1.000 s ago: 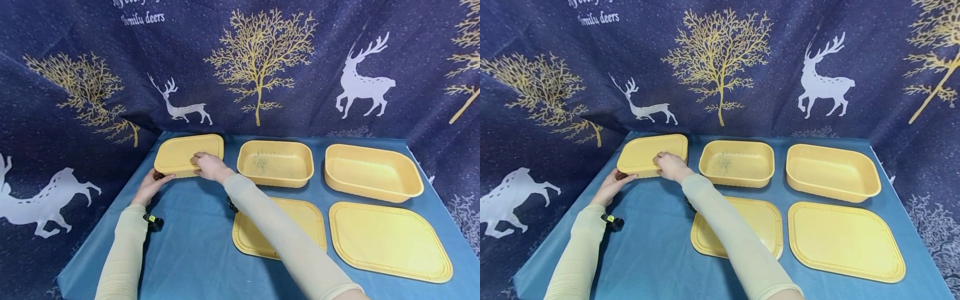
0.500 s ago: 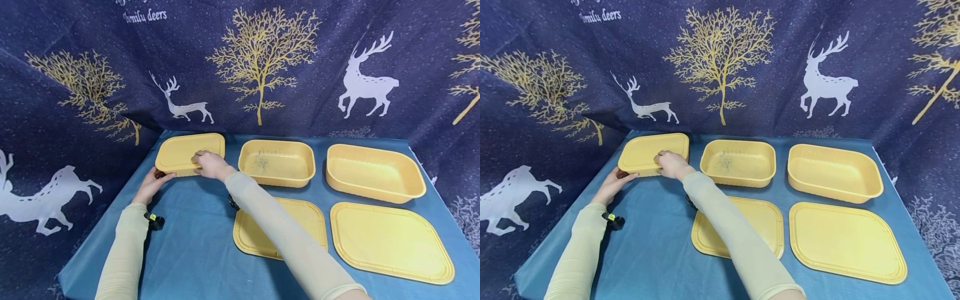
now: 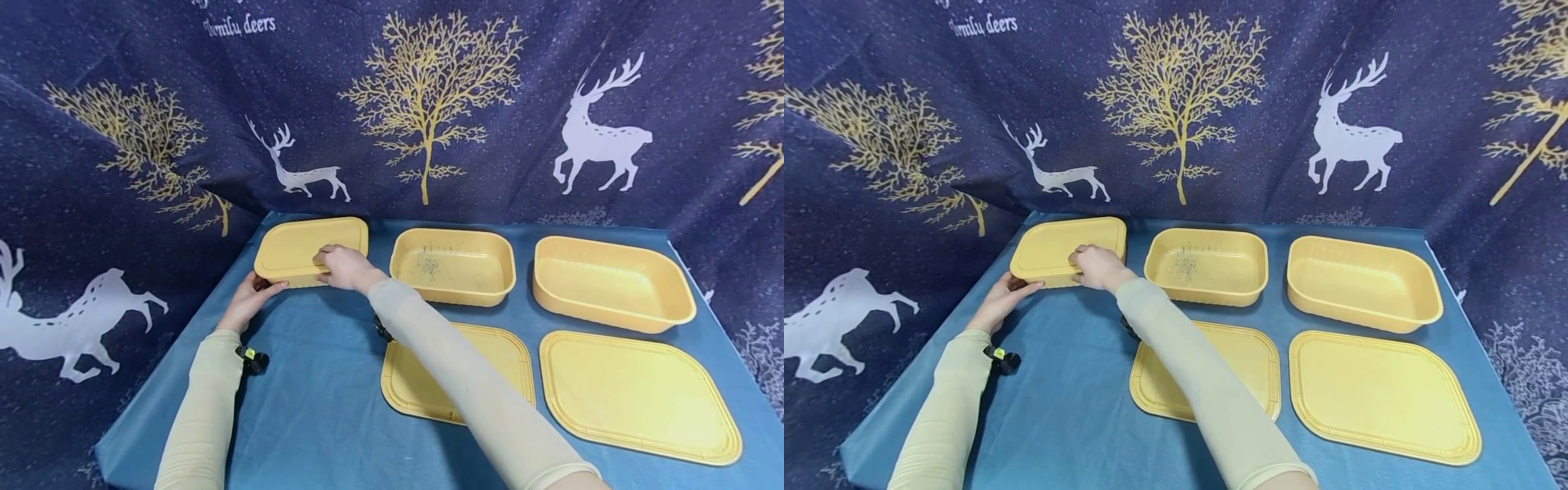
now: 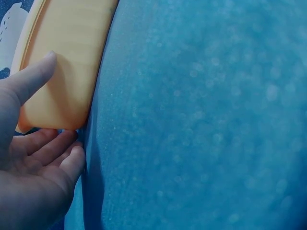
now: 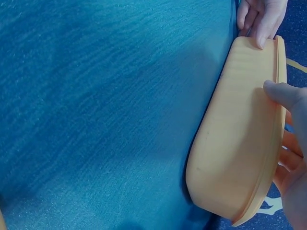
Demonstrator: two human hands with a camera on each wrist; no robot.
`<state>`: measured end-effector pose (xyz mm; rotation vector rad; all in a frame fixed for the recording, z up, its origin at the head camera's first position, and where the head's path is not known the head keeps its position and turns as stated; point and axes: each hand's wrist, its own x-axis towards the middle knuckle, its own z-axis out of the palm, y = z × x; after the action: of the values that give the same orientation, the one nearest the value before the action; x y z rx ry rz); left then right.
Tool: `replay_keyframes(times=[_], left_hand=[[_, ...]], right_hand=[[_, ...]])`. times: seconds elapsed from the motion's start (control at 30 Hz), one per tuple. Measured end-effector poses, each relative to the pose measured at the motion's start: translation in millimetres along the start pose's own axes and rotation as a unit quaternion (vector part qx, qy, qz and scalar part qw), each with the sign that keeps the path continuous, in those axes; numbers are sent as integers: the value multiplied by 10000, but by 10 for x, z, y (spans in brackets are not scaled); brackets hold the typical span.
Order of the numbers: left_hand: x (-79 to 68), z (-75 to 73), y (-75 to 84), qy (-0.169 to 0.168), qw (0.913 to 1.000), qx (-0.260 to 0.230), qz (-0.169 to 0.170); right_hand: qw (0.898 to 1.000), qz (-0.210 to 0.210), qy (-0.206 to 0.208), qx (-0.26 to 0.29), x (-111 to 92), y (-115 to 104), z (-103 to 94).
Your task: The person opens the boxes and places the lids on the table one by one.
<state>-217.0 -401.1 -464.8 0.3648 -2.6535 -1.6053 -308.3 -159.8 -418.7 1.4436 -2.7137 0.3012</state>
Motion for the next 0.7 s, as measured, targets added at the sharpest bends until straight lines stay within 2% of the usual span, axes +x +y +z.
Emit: replay_keyframes(times=[0.7], left_hand=[[21,-13,-10,10,9999,48,-99]], right_hand=[[9999,60,-6,145,-2,1,-52]])
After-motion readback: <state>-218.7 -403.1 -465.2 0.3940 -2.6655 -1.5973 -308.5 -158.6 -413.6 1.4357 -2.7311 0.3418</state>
